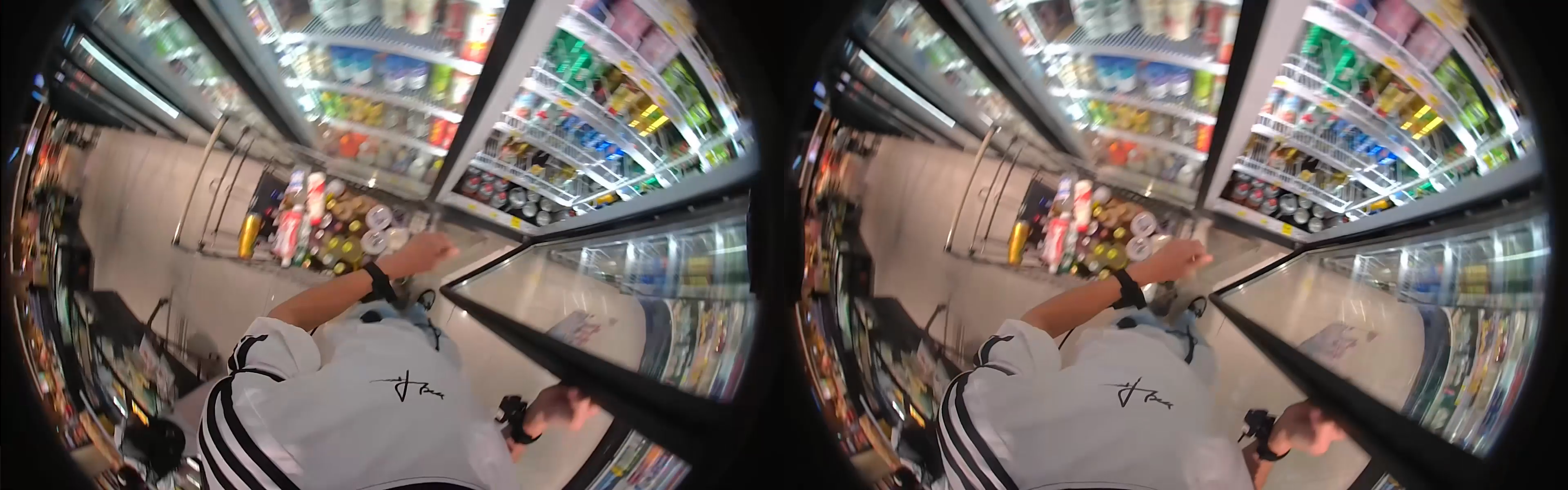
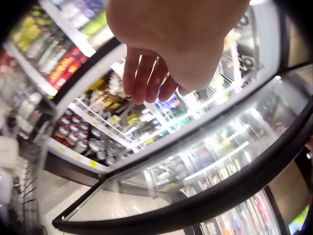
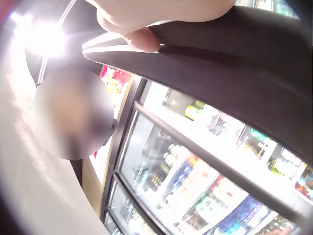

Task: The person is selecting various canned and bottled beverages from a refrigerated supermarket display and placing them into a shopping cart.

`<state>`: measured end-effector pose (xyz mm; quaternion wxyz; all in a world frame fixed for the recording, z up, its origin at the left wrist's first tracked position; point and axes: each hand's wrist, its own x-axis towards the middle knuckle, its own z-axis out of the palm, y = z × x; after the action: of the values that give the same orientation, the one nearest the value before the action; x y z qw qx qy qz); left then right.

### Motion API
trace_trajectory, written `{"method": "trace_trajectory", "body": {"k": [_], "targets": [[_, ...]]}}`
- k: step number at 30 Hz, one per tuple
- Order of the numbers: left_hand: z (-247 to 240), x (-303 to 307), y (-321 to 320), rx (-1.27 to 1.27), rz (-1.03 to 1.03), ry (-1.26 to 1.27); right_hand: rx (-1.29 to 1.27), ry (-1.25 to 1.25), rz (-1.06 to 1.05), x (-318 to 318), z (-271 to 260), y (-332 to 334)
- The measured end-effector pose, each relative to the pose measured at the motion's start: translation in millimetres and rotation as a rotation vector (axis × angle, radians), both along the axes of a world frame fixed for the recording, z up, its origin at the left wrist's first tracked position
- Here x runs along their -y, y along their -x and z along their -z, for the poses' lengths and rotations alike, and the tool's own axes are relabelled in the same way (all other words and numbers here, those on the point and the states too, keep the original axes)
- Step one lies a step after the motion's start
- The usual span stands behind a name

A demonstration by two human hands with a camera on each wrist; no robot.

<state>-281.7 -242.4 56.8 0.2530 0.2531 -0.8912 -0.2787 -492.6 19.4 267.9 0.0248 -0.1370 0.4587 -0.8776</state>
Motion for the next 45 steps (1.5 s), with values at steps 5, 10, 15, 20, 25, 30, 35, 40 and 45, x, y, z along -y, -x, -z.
{"method": "trace_trajectory", "body": {"k": [5,10,15,20,25,30,35,40,45], "targets": [[52,-31,-194,0.139,-0.735,-0.341,-0.227,-0.209,-0.225,126,-20,-48],[106,-80,-353,0.298,-1.083,-0.512,-0.474,-0.278,-0.362,264,-21,-65],[142,-104,-428,0.362,-1.213,-0.731,-0.568,-0.278,-0.343,385,-22,-66],[182,-64,-458,0.416,-1.240,-0.837,-0.722,-0.420,-0.238,444,-28,-65],[256,-28,-460,0.657,-1.279,-0.965,-0.743,-0.337,-0.232,453,-26,-73],[267,-19,-439,0.873,-1.342,-0.830,-0.747,-0.403,-0.280,447,-28,-66],[309,-21,-438,0.906,-1.464,-0.773,-0.694,-0.460,-0.265,445,-29,-66],[229,2,-451,0.590,-1.176,-1.115,-0.632,-0.454,-0.233,444,-32,-90],[118,15,-436,0.654,-0.973,-0.856,-0.507,-0.587,-0.332,423,-11,-82]]}}
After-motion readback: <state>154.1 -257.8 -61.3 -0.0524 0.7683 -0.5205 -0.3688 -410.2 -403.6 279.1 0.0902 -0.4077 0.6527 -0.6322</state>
